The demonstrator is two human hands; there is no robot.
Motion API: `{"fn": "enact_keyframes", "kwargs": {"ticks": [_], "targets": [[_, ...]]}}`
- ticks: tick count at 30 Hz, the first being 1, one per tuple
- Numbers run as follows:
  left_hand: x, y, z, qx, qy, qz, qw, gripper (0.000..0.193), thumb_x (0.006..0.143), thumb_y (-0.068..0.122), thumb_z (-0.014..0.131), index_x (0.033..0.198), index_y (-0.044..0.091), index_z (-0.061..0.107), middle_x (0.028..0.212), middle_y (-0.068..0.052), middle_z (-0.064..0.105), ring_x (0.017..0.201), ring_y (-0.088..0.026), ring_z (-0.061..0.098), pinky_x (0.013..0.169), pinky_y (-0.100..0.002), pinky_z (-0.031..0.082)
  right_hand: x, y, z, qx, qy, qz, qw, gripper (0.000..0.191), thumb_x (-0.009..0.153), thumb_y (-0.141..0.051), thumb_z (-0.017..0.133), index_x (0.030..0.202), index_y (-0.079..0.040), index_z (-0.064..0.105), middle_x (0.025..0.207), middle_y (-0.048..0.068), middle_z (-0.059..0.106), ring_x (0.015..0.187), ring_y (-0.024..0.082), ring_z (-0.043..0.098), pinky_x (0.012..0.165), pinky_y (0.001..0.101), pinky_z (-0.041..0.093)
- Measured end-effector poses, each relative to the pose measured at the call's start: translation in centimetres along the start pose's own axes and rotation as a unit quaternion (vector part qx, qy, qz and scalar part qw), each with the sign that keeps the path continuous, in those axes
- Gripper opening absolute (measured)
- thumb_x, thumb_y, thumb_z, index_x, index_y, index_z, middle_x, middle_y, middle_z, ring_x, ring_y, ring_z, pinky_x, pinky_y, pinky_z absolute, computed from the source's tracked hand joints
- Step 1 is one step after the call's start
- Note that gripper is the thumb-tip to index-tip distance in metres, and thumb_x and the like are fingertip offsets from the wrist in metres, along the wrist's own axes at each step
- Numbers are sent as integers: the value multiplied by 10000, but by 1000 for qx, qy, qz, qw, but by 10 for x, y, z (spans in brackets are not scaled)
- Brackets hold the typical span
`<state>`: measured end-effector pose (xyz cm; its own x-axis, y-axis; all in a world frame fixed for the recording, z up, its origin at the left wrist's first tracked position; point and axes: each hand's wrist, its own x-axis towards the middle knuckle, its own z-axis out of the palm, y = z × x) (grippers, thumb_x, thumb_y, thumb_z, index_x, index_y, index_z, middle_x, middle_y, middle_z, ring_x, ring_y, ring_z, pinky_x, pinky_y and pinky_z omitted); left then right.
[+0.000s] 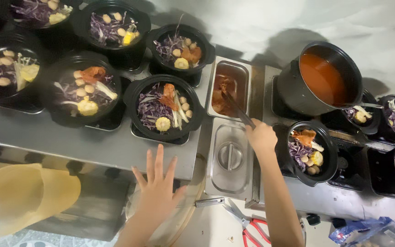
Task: The person uses tongs to place kimchi from a metal container into black hot pot bowls pre-filled with cabbage, corn, mushrooms and other ingredients, then adds sliced sausage and extra cabbage and corn pieces by hand from trays and baskets. They work through a row of bowls on a countertop burner station, filling each one in turn.
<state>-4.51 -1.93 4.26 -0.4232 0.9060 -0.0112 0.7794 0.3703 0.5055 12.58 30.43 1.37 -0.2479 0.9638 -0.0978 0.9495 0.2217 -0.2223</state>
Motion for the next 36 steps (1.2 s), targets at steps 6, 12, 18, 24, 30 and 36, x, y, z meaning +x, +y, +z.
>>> {"fn": "enact_keyframes", "kwargs": {"ticks": [6,12,18,24,30,36], "targets": [[-3,-4,10,3,20,14,1000,884,729,451,769,1475,97,456,1672,-218,57,1520,-521,66,995,-879,86,5,1,14,-60,24,-49,997,323,888,-390,701,1172,-237,715,1021,145,746,940,408,718,796,519,574],[-5,-9,17,-3,24,7,1000,887,699,432,780,1464,99,480,1672,-218,70,1507,-507,81,993,-882,80,16,1,32,-179,45,-115,976,335,915,-335,681,1215,-187,656,1036,137,726,890,380,742,716,496,595],[-6,-11,14,-1,31,13,999,850,728,424,779,1451,81,494,1670,-228,72,1489,-512,89,990,-883,82,11,-5,29,-170,66,-143,973,355,922,-313,667,1252,-179,673,1001,134,733,863,360,748,700,484,595],[-7,-10,11,-10,18,-4,1000,840,725,409,793,1440,81,500,1669,-220,67,1509,-512,81,1016,-869,77,10,-7,14,-53,3,-35,998,364,877,-387,697,1218,-274,753,1026,183,753,953,403,716,829,501,571],[-6,-10,6,-9,17,-6,1000,849,723,408,801,1450,89,501,1678,-211,62,1529,-510,77,1015,-871,82,19,15,15,58,-24,2,998,351,844,-396,678,1162,-301,791,929,159,756,908,369,725,829,454,572],[-2,-11,-3,-8,14,-11,1000,868,715,422,805,1457,96,494,1675,-216,45,1524,-514,58,1010,-870,93,8,58,-2,265,-49,-16,963,272,968,-291,635,1096,-110,793,740,100,706,569,127,568,548,299,433]]}}
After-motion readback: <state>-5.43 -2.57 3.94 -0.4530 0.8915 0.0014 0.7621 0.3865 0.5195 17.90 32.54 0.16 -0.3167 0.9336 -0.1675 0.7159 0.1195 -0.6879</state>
